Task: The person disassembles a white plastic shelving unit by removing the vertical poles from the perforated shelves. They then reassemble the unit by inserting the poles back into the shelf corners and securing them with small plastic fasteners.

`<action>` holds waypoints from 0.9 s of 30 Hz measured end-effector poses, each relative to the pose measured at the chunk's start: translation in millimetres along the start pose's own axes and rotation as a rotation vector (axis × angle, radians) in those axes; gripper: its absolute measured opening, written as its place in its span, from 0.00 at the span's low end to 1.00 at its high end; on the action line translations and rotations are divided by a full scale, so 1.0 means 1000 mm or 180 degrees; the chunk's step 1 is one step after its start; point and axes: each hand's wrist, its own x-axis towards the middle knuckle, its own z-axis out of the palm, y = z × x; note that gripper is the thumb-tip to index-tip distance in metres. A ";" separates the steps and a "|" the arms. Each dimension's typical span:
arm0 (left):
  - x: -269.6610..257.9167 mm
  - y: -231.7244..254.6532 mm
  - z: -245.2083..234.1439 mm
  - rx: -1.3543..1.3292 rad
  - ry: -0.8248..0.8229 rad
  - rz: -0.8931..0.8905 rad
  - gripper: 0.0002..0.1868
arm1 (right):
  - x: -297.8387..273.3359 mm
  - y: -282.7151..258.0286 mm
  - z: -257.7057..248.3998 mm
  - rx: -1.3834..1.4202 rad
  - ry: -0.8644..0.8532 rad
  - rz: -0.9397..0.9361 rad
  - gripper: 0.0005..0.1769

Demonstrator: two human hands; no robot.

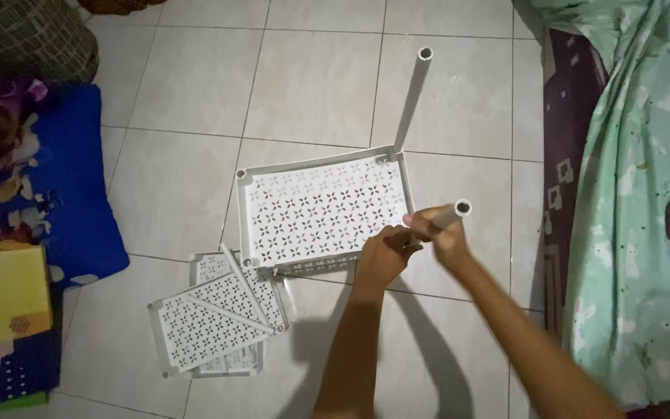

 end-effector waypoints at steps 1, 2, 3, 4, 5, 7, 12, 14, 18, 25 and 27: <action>0.001 0.002 -0.002 0.0041 -0.0083 -0.0079 0.13 | 0.006 -0.003 -0.009 0.0002 -0.0285 -0.0001 0.28; 0.002 0.003 -0.005 0.0082 -0.0166 -0.0158 0.13 | 0.009 -0.005 -0.014 0.0004 -0.0571 -0.0005 0.29; 0.002 0.006 -0.006 0.0113 -0.0250 -0.0241 0.13 | 0.008 -0.007 -0.016 -0.0002 -0.0857 -0.0002 0.31; 0.002 0.007 -0.006 0.0146 -0.0230 -0.0214 0.12 | 0.007 -0.008 -0.013 -0.0153 -0.0521 -0.0110 0.29; 0.003 0.009 -0.006 0.0173 -0.0224 -0.0189 0.11 | 0.004 -0.008 -0.008 -0.0304 -0.0177 -0.0209 0.27; 0.005 0.010 -0.006 0.0257 -0.0292 -0.0145 0.10 | -0.008 -0.004 0.013 -0.0591 0.0621 -0.0415 0.24; 0.007 0.005 -0.008 0.0100 -0.0313 -0.0177 0.05 | -0.016 0.015 0.058 -0.0498 0.2250 -0.0308 0.29; 0.008 0.003 -0.007 0.0231 -0.0528 -0.0268 0.05 | -0.010 0.028 0.057 -0.0373 0.2290 -0.0267 0.31; 0.005 -0.001 -0.008 0.0225 -0.0483 -0.0080 0.07 | -0.003 0.060 0.037 -0.0623 0.1698 -0.0811 0.30; -0.002 0.002 -0.009 -0.0119 -0.0364 -0.0718 0.19 | 0.015 0.054 -0.022 -0.0113 -0.1148 0.0135 0.28; -0.005 0.006 -0.010 0.0216 -0.0329 -0.0579 0.19 | 0.006 0.041 -0.013 -0.0150 -0.0823 0.0145 0.29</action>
